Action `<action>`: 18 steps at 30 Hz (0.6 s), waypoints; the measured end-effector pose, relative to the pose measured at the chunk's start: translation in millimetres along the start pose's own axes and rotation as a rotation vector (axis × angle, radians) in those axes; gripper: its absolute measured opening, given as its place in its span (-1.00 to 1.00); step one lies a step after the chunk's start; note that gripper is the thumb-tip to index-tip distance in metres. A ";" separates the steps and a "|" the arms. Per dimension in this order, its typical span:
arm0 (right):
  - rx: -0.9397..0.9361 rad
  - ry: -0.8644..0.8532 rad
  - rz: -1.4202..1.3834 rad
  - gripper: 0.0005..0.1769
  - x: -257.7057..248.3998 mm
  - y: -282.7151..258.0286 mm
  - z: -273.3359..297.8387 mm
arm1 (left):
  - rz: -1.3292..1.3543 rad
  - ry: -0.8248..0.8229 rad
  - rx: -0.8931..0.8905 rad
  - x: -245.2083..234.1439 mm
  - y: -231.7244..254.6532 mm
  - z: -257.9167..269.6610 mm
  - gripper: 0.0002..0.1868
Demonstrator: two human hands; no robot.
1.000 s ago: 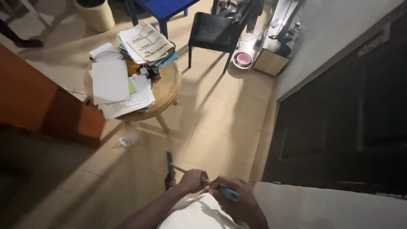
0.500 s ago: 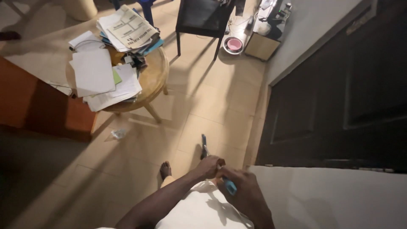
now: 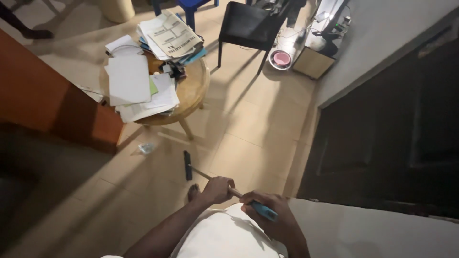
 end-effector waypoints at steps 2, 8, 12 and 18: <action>0.095 -0.033 -0.080 -0.82 12.3 21.0 -7.2 | 0.012 0.008 0.002 11.3 -19.7 -14.5 -0.76; 0.095 -0.019 0.046 -0.81 12.7 7.8 -11.5 | 0.137 -0.087 0.080 34.0 -5.5 -38.4 -0.79; 0.273 -0.033 0.199 -0.80 5.6 -9.1 -15.2 | 0.105 -0.148 0.237 25.0 22.8 -50.3 -0.74; 0.005 0.114 0.143 -0.82 4.9 -34.5 -21.1 | 0.033 -0.225 0.224 -14.1 30.3 -46.7 -0.69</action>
Point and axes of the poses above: each hand's wrist, its own z-axis away from the middle knuckle, its own x-axis out of the palm, y = z × x, the point moved 6 cm from there along -z, towards the middle knuckle, and after that the axes turned 1 degree about -z, right-handed, at the moved point
